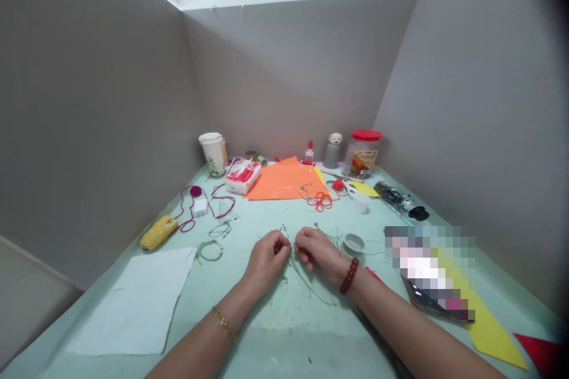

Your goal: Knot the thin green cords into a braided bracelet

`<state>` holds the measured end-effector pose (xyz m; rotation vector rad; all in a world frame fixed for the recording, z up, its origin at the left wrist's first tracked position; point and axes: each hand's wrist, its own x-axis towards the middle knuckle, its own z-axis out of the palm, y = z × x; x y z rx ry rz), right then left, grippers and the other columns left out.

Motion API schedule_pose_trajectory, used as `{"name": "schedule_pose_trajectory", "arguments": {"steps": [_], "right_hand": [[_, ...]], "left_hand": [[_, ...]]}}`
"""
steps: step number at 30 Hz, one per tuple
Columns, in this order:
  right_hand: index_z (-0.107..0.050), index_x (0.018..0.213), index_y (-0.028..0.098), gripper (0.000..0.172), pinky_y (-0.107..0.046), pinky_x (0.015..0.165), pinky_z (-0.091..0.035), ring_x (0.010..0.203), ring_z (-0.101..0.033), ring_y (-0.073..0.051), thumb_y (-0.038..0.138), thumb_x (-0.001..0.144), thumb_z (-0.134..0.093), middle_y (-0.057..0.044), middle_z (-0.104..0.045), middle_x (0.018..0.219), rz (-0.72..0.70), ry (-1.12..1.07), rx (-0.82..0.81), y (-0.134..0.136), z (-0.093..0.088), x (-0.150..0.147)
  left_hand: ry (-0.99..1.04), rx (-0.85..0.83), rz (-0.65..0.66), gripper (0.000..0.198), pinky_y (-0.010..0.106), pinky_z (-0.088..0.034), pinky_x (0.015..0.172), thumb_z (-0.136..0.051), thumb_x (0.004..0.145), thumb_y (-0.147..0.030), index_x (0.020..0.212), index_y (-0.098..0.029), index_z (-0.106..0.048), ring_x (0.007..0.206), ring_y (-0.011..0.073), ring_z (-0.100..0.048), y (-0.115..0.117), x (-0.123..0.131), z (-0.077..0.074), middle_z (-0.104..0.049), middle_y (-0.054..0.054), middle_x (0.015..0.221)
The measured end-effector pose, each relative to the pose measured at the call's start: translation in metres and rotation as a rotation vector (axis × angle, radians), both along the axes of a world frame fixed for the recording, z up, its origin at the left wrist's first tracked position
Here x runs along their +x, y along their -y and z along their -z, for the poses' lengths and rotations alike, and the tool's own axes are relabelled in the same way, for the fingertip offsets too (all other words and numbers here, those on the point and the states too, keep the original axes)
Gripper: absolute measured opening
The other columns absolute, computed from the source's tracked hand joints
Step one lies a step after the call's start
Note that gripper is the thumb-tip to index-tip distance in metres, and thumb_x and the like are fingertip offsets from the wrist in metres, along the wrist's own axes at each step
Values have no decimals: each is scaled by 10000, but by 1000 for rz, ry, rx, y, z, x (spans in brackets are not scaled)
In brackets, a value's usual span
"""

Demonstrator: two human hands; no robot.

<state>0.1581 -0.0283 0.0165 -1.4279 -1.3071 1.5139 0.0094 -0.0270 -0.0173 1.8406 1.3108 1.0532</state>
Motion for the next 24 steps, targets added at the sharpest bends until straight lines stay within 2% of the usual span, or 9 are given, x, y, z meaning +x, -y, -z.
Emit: {"name": "schedule_pose_trajectory", "arguments": {"steps": [3, 7, 10, 13, 16, 18, 21, 24], "right_hand": [[-428, 670, 194, 56, -203, 422, -262, 414, -356, -81, 157, 712, -427, 60, -411, 485, -37, 252, 163, 0, -1, 5], [-452, 638, 183, 121, -227, 544, -273, 566, -426, -108, 74, 693, -450, 12, -508, 588, -42, 604, 442, 4, -4, 10], [-498, 708, 177, 145, -240, 570, -270, 610, -452, -126, 56, 722, -420, -16, -557, 641, -86, 791, 512, 6, -3, 10], [-534, 727, 168, 179, -250, 608, -292, 661, -483, -139, 43, 724, -406, -46, -595, 708, -83, 858, 548, 6, 1, 11], [-525, 648, 167, 168, -254, 629, -326, 672, -504, -141, 54, 714, -420, -47, -596, 703, -58, 769, 536, 5, 3, 10], [-518, 656, 172, 136, -246, 569, -346, 586, -500, -129, 93, 724, -431, -25, -565, 628, -14, 577, 378, 4, 2, 9], [-517, 720, 168, 77, -218, 437, -332, 451, -450, -98, 175, 751, -447, 5, -526, 569, 31, 140, 39, 3, 1, 8], [-532, 722, 145, 54, -180, 393, -323, 456, -445, -65, 194, 718, -511, -9, -554, 647, 65, -168, -88, 1, 1, 8]], "left_hand": [[12, -12, -8, 104, 226, -392, 625, -492, 731, -203, 730, -181, -594, 651, 117, -523, -1, 0, 0, -611, -12, 719], [15, -39, -16, 101, 224, -380, 615, -509, 725, -217, 715, -185, -604, 639, 115, -515, -2, -2, 0, -608, -22, 685], [6, -54, -34, 99, 221, -375, 610, -509, 725, -224, 700, -186, -597, 633, 113, -511, -1, -5, -1, -603, -28, 669], [-3, -78, -56, 95, 219, -373, 600, -507, 722, -223, 693, -186, -589, 625, 111, -511, 0, -10, -3, -603, -31, 659], [-8, -85, -52, 93, 217, -373, 598, -499, 723, -217, 692, -185, -581, 621, 109, -508, 1, -13, -4, -598, -33, 656], [-18, -76, -40, 93, 215, -370, 595, -489, 724, -208, 693, -185, -573, 618, 107, -503, 2, -13, -3, -590, -34, 652], [-43, -66, -25, 98, 213, -362, 589, -473, 722, -192, 695, -185, -567, 612, 105, -495, 1, -13, -3, -579, -34, 648], [-77, -44, -18, 106, 212, -356, 592, -464, 718, -180, 708, -186, -570, 616, 104, -488, 1, -13, -2, -573, -33, 656]]}}
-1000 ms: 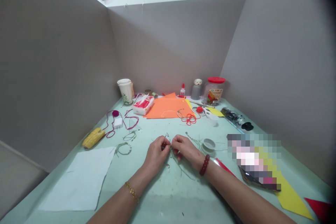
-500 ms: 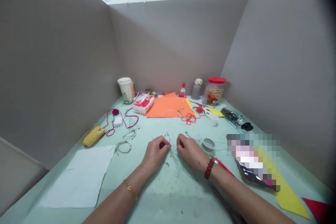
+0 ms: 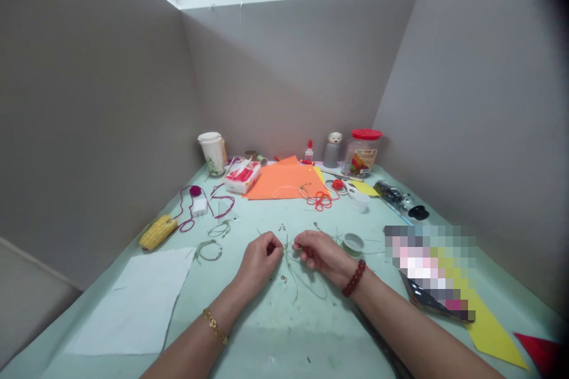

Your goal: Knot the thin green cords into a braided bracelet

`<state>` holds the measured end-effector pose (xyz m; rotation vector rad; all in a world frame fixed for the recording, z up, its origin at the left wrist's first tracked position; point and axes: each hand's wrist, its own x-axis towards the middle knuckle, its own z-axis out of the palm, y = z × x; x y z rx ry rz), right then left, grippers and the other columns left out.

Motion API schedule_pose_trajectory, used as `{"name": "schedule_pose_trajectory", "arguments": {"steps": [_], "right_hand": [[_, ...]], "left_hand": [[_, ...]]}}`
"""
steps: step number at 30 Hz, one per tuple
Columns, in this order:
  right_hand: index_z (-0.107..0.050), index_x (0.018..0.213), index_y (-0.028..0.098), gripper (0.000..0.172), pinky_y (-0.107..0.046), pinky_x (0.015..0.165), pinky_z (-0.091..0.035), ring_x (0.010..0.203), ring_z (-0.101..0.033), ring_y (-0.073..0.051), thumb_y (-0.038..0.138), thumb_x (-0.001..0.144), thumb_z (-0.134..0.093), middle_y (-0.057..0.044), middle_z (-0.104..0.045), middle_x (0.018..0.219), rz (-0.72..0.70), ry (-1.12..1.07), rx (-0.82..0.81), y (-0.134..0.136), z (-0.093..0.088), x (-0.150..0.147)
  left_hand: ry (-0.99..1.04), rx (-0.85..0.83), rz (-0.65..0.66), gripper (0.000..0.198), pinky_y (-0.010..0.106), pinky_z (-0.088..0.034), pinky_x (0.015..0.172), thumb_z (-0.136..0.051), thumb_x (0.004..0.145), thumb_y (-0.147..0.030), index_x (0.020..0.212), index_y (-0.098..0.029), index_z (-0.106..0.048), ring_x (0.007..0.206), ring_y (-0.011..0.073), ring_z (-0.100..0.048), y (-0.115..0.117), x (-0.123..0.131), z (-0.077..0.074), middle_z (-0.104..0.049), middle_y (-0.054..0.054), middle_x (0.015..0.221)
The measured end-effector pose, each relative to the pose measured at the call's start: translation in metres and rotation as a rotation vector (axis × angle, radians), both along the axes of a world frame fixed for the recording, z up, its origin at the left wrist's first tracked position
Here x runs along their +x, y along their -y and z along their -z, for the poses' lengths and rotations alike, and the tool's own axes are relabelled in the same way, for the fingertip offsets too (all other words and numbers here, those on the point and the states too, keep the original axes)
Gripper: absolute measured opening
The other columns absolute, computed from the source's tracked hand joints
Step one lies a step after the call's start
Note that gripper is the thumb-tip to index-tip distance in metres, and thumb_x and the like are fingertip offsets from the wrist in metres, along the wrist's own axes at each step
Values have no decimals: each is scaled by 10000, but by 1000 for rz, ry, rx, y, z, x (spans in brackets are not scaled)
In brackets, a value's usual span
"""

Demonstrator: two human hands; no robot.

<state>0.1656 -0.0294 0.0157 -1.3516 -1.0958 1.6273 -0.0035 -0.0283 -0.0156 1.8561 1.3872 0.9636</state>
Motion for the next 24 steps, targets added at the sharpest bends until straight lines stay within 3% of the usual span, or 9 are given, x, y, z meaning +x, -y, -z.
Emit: {"name": "schedule_pose_trajectory", "arguments": {"steps": [3, 6, 8, 12, 17, 19, 21, 24], "right_hand": [[-535, 693, 144, 65, -173, 389, -320, 434, -406, -56, 208, 694, -532, 15, -503, 582, 28, -60, -14, -2, 1, 1], [-486, 650, 174, 94, -191, 377, -259, 404, -329, -61, 247, 703, -513, 48, -427, 518, -4, 52, 17, -3, 1, 3], [-461, 604, 180, 114, -203, 412, -249, 427, -328, -68, 234, 689, -515, 48, -421, 507, -12, 287, 136, -3, 1, 4], [-508, 576, 171, 121, -232, 545, -281, 577, -445, -112, 183, 694, -483, -4, -543, 580, -47, 814, 487, -1, 2, 7], [-479, 568, 177, 162, -270, 540, -203, 574, -428, -134, 201, 727, -459, -33, -537, 568, -58, 1191, 541, 5, 2, 8], [-455, 553, 175, 169, -268, 553, -221, 588, -430, -134, 186, 722, -460, -30, -529, 569, -79, 1129, 569, 5, 1, 8], [-449, 573, 176, 150, -253, 568, -265, 601, -439, -127, 180, 723, -457, -22, -532, 595, -106, 901, 550, 3, -1, 8], [-450, 682, 185, 96, -234, 543, -314, 555, -439, -108, 242, 759, -442, 1, -524, 628, -117, 446, 315, 0, -3, 9]], "left_hand": [[-22, 12, 6, 108, 210, -355, 597, -462, 716, -175, 718, -185, -569, 620, 103, -490, 1, 0, 0, -574, -32, 665], [-7, -14, 11, 103, 206, -357, 588, -459, 724, -181, 727, -186, -562, 610, 101, -495, 2, 0, 0, -575, -34, 662], [1, -30, 15, 99, 204, -357, 585, -458, 723, -178, 727, -187, -557, 607, 100, -496, 3, 1, 0, -574, -35, 658], [-38, -15, 22, 96, 204, -347, 591, -455, 711, -155, 712, -185, -546, 615, 100, -485, 4, 1, -3, -562, -31, 659], [-102, 38, 56, 111, 209, -328, 593, -433, 716, -133, 715, -187, -530, 629, 102, -465, 6, 1, -7, -549, -27, 682], [-108, 45, 65, 115, 210, -327, 597, -427, 718, -129, 718, -186, -528, 634, 103, -464, 7, 0, -8, -547, -25, 685], [-111, 47, 65, 116, 211, -326, 601, -427, 716, -125, 716, -185, -526, 636, 104, -463, 7, 0, -8, -545, -24, 682], [-112, 53, 67, 114, 211, -325, 598, -427, 714, -122, 714, -185, -522, 634, 104, -461, 6, 0, -7, -542, -26, 682]]}}
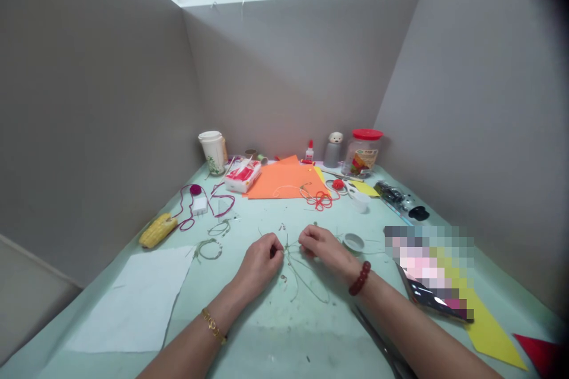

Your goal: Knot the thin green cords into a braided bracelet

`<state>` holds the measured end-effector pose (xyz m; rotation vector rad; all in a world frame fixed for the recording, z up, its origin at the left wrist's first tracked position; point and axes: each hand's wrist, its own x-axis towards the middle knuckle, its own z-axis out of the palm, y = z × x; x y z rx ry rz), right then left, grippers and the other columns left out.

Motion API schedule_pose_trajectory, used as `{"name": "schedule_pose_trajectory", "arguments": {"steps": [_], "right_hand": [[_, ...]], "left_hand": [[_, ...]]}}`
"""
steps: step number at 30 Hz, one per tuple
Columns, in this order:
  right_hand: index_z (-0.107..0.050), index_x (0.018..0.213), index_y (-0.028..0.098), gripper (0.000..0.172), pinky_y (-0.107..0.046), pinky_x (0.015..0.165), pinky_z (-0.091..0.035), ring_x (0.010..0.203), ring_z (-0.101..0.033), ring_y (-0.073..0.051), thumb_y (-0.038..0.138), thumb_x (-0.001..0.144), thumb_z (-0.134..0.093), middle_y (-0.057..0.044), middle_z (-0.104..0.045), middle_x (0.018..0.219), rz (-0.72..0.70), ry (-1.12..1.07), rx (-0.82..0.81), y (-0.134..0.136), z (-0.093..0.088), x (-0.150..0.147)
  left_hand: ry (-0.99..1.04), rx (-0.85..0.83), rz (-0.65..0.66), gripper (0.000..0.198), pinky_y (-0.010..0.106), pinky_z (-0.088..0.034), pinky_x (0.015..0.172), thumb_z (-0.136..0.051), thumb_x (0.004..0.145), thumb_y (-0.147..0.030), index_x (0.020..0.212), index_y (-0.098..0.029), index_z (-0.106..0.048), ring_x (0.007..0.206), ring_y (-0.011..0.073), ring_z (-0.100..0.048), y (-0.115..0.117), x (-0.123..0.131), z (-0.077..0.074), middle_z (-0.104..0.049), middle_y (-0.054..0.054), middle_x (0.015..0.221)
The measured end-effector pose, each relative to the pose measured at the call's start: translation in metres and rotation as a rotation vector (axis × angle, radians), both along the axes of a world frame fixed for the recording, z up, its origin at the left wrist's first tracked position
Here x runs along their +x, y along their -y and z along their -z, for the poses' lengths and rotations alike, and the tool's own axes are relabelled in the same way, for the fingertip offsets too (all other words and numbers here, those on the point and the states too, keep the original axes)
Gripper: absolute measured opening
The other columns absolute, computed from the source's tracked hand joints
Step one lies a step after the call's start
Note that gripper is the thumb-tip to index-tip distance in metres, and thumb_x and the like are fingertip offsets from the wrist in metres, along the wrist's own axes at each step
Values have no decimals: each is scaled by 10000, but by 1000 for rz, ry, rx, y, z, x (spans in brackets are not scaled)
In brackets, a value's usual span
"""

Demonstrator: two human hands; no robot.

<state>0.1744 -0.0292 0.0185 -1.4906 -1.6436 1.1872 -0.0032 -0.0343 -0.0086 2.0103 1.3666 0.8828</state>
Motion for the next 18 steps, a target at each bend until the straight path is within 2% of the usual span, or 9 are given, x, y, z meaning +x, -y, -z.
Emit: {"name": "schedule_pose_trajectory", "arguments": {"steps": [2, 3, 5, 8, 11, 15, 18], "right_hand": [[-444, 729, 194, 99, -228, 498, -296, 486, -390, -96, 282, 775, -433, 32, -476, 585, 19, -113, -145, -1, 0, 0], [-448, 720, 193, 102, -227, 493, -285, 475, -371, -93, 280, 773, -440, 40, -453, 565, 37, -82, -142, -2, 0, 0], [-464, 659, 182, 114, -231, 519, -281, 507, -383, -97, 238, 757, -461, 32, -453, 555, 71, 96, -4, -3, 1, -1], [-509, 618, 169, 157, -241, 578, -281, 614, -459, -119, 166, 759, -442, -9, -551, 621, 85, 404, 225, -3, 4, -1], [-575, 692, 185, 192, -256, 562, -241, 643, -489, -139, 181, 800, -416, -31, -610, 670, 98, 633, 259, -1, 6, -2], [-619, 764, 194, 213, -272, 560, -221, 687, -511, -165, 209, 834, -418, -60, -641, 738, 86, 822, 261, 3, 4, -2], [-635, 741, 183, 196, -283, 632, -258, 818, -504, -200, 164, 810, -453, -83, -641, 840, 53, 912, 409, 8, -1, -7]], "left_hand": [[5, 2, 7, 110, 210, -323, 593, -427, 715, -123, 710, -186, -517, 627, 103, -456, 0, -1, 0, -537, -28, 676], [11, 1, 12, 110, 210, -323, 592, -427, 717, -123, 710, -185, -517, 626, 104, -455, 0, -1, 1, -535, -28, 674], [34, -6, 18, 116, 210, -327, 597, -422, 723, -124, 713, -184, -521, 632, 105, -458, 1, -3, 1, -537, -26, 677], [66, -9, 27, 134, 210, -336, 611, -412, 733, -120, 720, -184, -530, 648, 105, -465, 2, -5, 3, -545, -25, 689], [67, -10, 23, 133, 211, -333, 607, -416, 735, -121, 709, -185, -529, 647, 105, -460, 2, -8, 4, -542, -28, 684], [44, -23, 20, 137, 213, -331, 604, -419, 734, -122, 707, -187, -537, 646, 106, -466, 0, -9, 4, -550, -28, 682], [30, 5, 22, 141, 213, -332, 610, -417, 726, -114, 713, -188, -537, 651, 106, -468, 1, -8, 2, -550, -26, 693]]}}
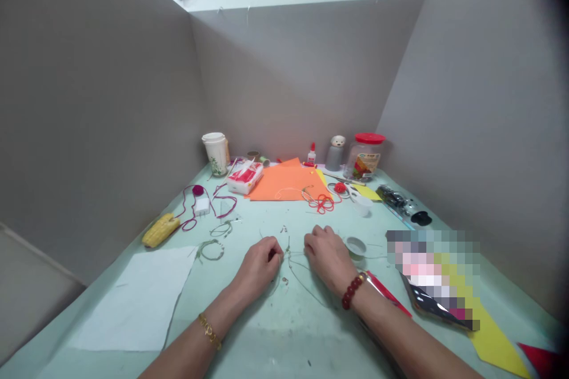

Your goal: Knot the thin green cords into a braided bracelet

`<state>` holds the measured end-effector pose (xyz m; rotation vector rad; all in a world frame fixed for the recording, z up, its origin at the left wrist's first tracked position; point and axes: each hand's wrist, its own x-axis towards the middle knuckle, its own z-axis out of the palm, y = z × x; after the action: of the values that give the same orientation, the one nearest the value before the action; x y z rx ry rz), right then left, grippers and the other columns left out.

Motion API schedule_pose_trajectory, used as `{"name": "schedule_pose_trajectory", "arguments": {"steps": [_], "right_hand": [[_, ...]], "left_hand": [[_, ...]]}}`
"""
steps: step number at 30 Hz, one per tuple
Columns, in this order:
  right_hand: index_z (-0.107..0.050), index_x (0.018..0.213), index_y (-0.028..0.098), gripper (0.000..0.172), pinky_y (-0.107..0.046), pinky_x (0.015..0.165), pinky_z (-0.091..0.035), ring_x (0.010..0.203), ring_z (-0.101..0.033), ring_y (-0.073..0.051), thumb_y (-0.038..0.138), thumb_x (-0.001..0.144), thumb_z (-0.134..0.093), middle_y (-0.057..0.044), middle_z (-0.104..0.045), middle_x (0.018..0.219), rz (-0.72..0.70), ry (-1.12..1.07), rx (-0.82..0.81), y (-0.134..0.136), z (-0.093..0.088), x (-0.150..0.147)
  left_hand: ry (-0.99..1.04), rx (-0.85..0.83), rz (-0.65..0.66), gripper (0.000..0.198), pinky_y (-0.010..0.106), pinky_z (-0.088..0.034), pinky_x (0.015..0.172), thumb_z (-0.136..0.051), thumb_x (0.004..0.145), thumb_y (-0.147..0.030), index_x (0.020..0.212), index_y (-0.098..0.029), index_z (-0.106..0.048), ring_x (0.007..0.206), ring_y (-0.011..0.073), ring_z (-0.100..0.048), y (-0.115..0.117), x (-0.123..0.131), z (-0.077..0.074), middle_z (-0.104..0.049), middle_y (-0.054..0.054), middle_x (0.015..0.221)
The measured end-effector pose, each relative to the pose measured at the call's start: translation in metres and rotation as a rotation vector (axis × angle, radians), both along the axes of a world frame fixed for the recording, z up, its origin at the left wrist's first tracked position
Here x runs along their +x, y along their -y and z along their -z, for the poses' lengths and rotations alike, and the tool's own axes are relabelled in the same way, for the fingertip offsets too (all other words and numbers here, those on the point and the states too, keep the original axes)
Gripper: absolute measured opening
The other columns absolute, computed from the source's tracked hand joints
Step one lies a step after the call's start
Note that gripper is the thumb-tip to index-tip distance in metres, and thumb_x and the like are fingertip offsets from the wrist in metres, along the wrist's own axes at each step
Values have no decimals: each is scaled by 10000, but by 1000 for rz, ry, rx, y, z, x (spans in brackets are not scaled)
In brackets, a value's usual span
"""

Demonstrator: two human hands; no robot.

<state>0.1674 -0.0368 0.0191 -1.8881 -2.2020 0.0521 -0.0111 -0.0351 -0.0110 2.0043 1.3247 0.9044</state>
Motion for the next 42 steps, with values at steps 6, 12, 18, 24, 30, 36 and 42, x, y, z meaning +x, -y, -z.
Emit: {"name": "schedule_pose_trajectory", "arguments": {"steps": [6, 12, 18, 24, 30, 36, 42], "right_hand": [[-638, 713, 178, 155, -267, 723, -297, 805, -485, -175, 163, 770, -495, -54, -636, 784, -95, -214, -63, -2, 1, -18], [-567, 613, 159, 176, -234, 615, -300, 660, -487, -134, 128, 742, -451, -43, -612, 679, -106, -396, -172, -10, 9, -19], [-530, 602, 162, 137, -228, 560, -278, 590, -469, -117, 131, 709, -450, -12, -587, 611, -78, -515, -232, -9, 4, -16], [-543, 588, 153, 101, -221, 548, -300, 562, -459, -106, 130, 662, -478, -4, -567, 575, -71, -622, -323, -14, 7, -14], [-568, 614, 144, 79, -207, 504, -305, 524, -438, -90, 161, 653, -502, 16, -548, 552, -50, -676, -400, -18, 9, -9], [-534, 599, 147, 66, -202, 460, -279, 451, -381, -71, 134, 649, -492, 52, -456, 465, -6, -739, -495, -18, 1, -9], [-488, 589, 158, 73, -187, 462, -324, 446, -429, -67, 109, 643, -480, 37, -506, 490, 21, -819, -594, -16, -2, -10]], "left_hand": [[29, 7, -18, 132, 221, -354, 628, -428, 727, -139, 722, -181, -553, 671, 113, -484, 5, 4, -2, -562, -13, 712], [330, -272, -91, 138, 227, -397, 590, -471, 778, -288, 764, -166, -535, 636, 113, -532, -6, -4, -8, -595, 11, 726], [321, -29, -539, 258, 234, -411, 631, -495, 798, -366, 994, -199, -511, 738, 122, -542, 7, -18, -33, -596, 32, 933], [253, -183, -223, 257, 219, -385, 514, -390, 865, -361, 788, -183, -558, 464, 69, -495, 45, 9, -32, -631, -7, 736], [622, -704, -208, 233, 201, -440, 433, -564, 755, -272, 935, -129, -523, 546, 118, -624, 35, 30, -13, -628, 76, 868], [625, -789, -89, 208, 169, -371, 386, -585, 751, -331, 813, -146, -516, 416, 41, -500, 28, 37, -15, -620, 22, 764], [558, -808, -107, 132, 161, -289, 361, -544, 745, -234, 660, -151, -487, 348, 33, -399, 23, 37, -17, -490, -49, 500]]}}
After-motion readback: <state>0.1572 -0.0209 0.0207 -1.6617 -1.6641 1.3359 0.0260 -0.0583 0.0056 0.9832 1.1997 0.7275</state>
